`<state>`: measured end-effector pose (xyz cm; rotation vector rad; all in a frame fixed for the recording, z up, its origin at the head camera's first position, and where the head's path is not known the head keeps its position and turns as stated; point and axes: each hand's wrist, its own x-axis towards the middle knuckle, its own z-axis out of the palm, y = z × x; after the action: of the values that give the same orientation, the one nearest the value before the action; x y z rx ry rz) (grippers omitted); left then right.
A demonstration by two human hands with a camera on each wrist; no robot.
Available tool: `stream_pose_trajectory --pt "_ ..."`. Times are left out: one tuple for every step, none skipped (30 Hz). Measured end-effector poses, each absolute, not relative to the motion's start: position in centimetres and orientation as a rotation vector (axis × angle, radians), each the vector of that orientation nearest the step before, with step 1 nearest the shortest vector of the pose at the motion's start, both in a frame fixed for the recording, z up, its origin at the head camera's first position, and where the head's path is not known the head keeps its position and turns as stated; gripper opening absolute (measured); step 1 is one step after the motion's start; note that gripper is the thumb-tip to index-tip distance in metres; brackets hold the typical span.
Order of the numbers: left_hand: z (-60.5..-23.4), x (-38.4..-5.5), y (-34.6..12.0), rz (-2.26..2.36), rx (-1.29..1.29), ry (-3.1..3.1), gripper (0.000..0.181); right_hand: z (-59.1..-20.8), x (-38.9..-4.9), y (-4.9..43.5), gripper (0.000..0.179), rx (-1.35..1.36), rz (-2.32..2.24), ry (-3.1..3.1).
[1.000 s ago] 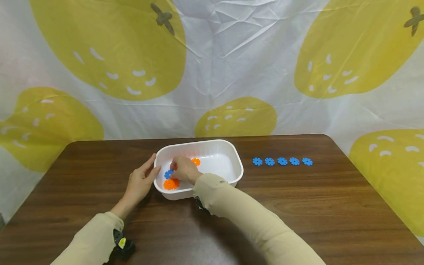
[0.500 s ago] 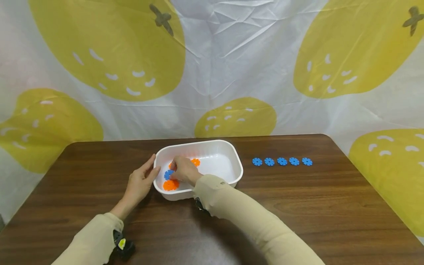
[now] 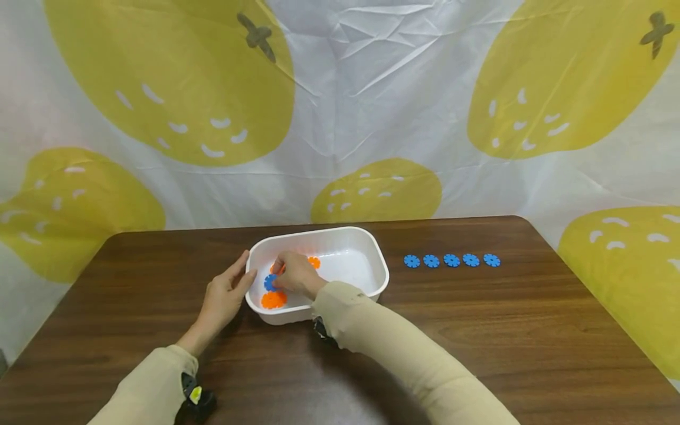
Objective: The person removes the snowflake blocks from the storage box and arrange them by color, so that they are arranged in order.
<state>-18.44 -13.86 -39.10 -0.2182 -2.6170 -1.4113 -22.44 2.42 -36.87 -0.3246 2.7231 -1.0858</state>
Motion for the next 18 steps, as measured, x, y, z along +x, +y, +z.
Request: stream_pose_trajectory --pt "-39.1 -18.4 -13.9 -1.41 -0.22 -2.617 0.05 -36.7 -22.4 2.5 0.019 -0.319 -1.109 2.715" --pt "-39.2 -18.5 -13.8 -1.408 -0.22 -2.618 0.05 -36.6 -22.4 2.6 0.018 -0.319 -1.121 2.716" --pt "-39.2 -18.5 -13.8 -1.406 -0.221 -2.619 0.05 -36.5 -22.5 2.7 0.018 -0.315 -1.149 2.702" --pt "-39.3 -18.5 -13.8 -1.408 -0.219 -2.618 0.05 -36.4 -22.5 2.9 0.018 -0.313 -1.176 2.693" --pt "-39.3 -18.6 -13.8 -1.409 -0.218 -2.618 0.05 -36.3 -22.5 3.0 0.018 -0.31 -1.212 2.675" --pt "-39.3 -18.6 -13.8 -1.408 -0.222 -2.619 0.05 -36.1 -22.5 3.2 0.017 -0.307 -1.252 2.654" --pt "-39.3 -18.6 -13.8 -1.405 -0.226 -2.619 0.05 -36.0 -22.5 3.4 0.017 -0.304 -1.279 2.64" --pt "-39.2 -18.5 -13.8 -1.407 -0.225 -2.619 0.05 -35.9 -22.5 3.6 0.017 -0.301 -1.312 2.623" --pt "-39.2 -18.5 -13.7 -1.411 -0.224 -2.618 0.05 -35.8 -22.4 3.9 0.017 -0.291 -1.351 2.596" --pt "-39.2 -18.5 -13.7 -1.416 -0.221 -2.617 0.05 -35.7 -22.4 4.2 0.017 -0.279 -1.375 2.582" --pt "-39.1 -18.5 -13.7 -1.417 -0.221 -2.62 0.05 -35.6 -22.4 4.5 0.017 -0.273 -1.4 2.562" --pt "-39.1 -18.5 -13.7 -1.416 -0.22 -2.621 0.05 -35.5 -22.5 4.8 0.017 -0.271 -1.418 2.553" --pt "-39.1 -18.5 -13.7 -1.415 -0.219 -2.625 0.051 -35.4 -22.4 5.1 0.016 -0.265 -1.437 2.54" --pt "-39.2 -18.5 -13.7 -1.415 -0.218 -2.63 0.051 -35.2 -22.4 5.5 0.016 -0.259 -1.458 2.526" --pt "-39.2 -18.5 -13.7 -1.414 -0.218 -2.632 0.051 -35.1 -22.4 5.9 0.016 -0.254 -1.474 2.518" --pt "-39.2 -18.5 -13.8 -1.412 -0.218 -2.635 0.051 -34.9 -22.4 6.3 0.015 -0.249 -1.489 2.512" --pt "-39.2 -18.5 -13.8 -1.411 -0.219 -2.638 0.051 -34.7 -22.4 6.7 0.015 -0.245 -1.51 2.5" --pt "-39.2 -18.5 -13.8 -1.408 -0.221 -2.639 0.051 -34.5 -22.3 7.1 0.015 -0.236 -1.528 2.494"
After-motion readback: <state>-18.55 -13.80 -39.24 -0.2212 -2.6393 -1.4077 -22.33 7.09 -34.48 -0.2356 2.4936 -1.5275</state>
